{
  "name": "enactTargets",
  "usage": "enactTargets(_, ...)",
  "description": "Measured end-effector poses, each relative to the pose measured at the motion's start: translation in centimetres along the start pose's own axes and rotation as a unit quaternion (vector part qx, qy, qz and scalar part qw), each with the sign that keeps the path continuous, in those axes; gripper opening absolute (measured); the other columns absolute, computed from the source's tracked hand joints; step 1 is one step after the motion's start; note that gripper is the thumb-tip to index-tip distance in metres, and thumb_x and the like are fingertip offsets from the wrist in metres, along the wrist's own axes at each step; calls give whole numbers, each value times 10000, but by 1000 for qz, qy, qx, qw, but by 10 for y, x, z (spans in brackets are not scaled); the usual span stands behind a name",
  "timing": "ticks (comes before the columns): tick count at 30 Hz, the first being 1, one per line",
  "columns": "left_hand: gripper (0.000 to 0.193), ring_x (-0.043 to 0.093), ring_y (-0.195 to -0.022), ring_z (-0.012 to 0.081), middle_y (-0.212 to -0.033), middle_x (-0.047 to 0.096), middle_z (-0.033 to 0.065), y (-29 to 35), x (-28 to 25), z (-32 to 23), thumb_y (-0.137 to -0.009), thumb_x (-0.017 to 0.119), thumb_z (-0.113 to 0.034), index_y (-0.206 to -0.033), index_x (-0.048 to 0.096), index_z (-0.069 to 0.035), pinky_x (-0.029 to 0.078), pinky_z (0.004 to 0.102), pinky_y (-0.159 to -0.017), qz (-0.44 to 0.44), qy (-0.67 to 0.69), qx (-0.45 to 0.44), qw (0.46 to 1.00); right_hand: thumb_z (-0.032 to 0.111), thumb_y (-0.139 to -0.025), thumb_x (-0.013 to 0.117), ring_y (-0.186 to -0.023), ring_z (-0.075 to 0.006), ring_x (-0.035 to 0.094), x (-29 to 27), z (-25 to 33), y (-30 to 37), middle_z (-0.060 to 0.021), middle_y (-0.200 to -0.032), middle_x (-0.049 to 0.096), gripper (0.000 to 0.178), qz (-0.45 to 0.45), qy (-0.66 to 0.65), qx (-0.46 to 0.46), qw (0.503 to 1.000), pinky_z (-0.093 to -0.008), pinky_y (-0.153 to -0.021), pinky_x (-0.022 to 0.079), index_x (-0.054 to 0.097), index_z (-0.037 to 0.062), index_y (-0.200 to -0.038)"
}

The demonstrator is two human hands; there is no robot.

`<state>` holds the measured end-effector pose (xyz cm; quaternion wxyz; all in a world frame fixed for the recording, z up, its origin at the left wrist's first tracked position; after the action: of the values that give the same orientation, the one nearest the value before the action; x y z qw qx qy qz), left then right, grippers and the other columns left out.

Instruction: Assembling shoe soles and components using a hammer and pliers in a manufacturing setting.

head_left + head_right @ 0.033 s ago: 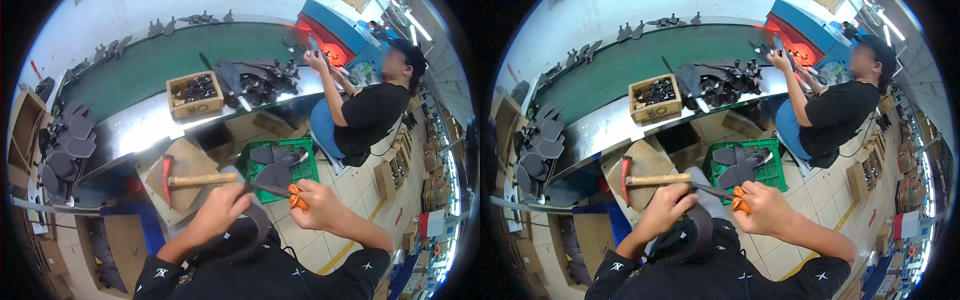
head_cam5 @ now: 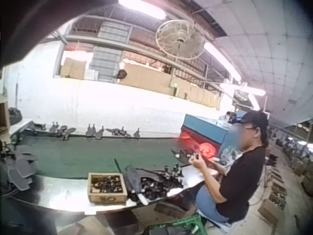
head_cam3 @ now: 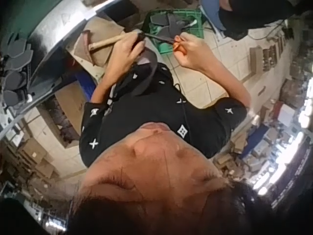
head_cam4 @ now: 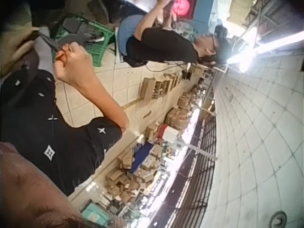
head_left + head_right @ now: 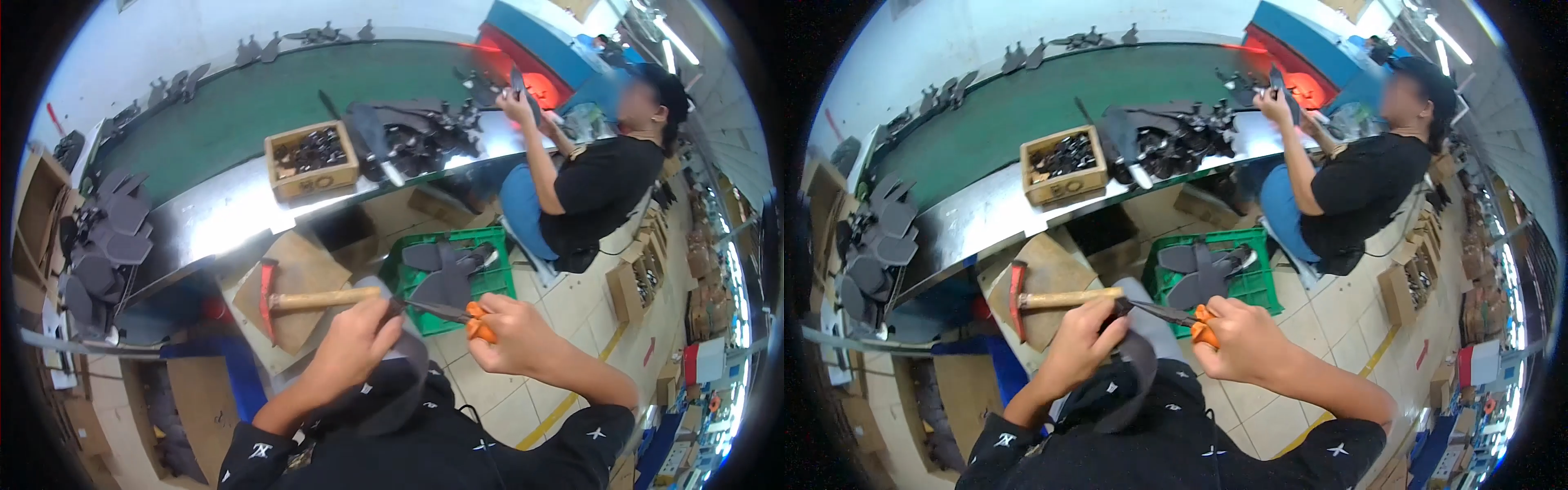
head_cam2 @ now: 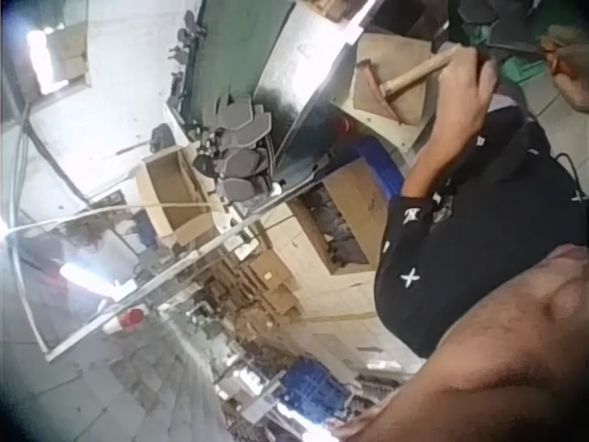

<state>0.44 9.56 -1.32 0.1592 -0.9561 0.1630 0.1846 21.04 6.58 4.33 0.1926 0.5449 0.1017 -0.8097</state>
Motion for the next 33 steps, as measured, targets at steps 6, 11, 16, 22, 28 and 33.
enactTargets(6, 278, 560, -698, 334, -739, 535, 180, 1, -4, -11, -937, 587, -212, -840, 581, 48, 436, 380, -649, 176, 132, -49, 974, 71, -715, 623, -880, -344, 655, 18, -40, -13, -198, -1013, 658, 134, 18, -137, -17, 990, -396, -785, 527, 655, -42, -781)
enactTargets(11, 246, 612, -810, 195, -857, 645, 102, -5, -3, 2, -959, 562, -192, -968, 678, 26, 466, 301, -744, 170, 246, -93, 950, 18, -723, 586, -988, -301, 653, 17, -59, -6, -184, -1140, 653, 97, 1, -285, 15, 958, -375, -860, 506, 658, -23, -775)
enactTargets(16, 288, 614, -929, 121, -966, 680, 63, -13, 9, 9, -990, 529, -245, -1004, 676, 2, 457, 259, -860, 187, 437, -207, 855, 68, -788, 600, -1043, -280, 635, 33, -93, 9, -159, -1227, 625, 133, -49, -291, 25, 955, -340, -874, 485, 677, -7, -868)
enactTargets(22, 240, 655, -969, 203, -979, 699, 137, -16, 12, 9, -965, 544, -185, -975, 650, 29, 486, 308, -898, 169, 448, -231, 847, 158, -874, 603, -989, -302, 638, 121, -201, 45, -217, -1119, 638, 216, -124, -324, 311, 885, -363, -824, 492, 664, -47, -904)
enactTargets(28, 233, 645, -975, 182, -988, 695, 122, -23, 14, 15, -978, 537, -185, -981, 646, 21, 478, 298, -895, 196, 447, -217, 845, 244, -860, 619, -674, -255, 633, 245, -350, 90, -175, -700, 632, 292, -151, -115, 443, 876, -382, -653, 482, 653, -45, -842)
enactTargets(33, 274, 605, -933, 105, -969, 679, 47, -14, 4, 19, -1003, 529, -246, -987, 669, -10, 455, 263, -863, 163, 445, -238, 848, 152, -847, 612, -656, -283, 647, 273, -342, 56, -202, -720, 645, 223, -168, -130, 333, 919, -411, -622, 485, 661, -55, -913)
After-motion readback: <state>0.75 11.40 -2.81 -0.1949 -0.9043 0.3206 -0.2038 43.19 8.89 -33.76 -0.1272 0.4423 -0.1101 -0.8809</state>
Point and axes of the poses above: each hand's wrist, its own y-axis away from the middle knuckle, its own x-axis out of the palm, z = x × y, the point moved 5 cm from there along -y, towards the middle knuckle
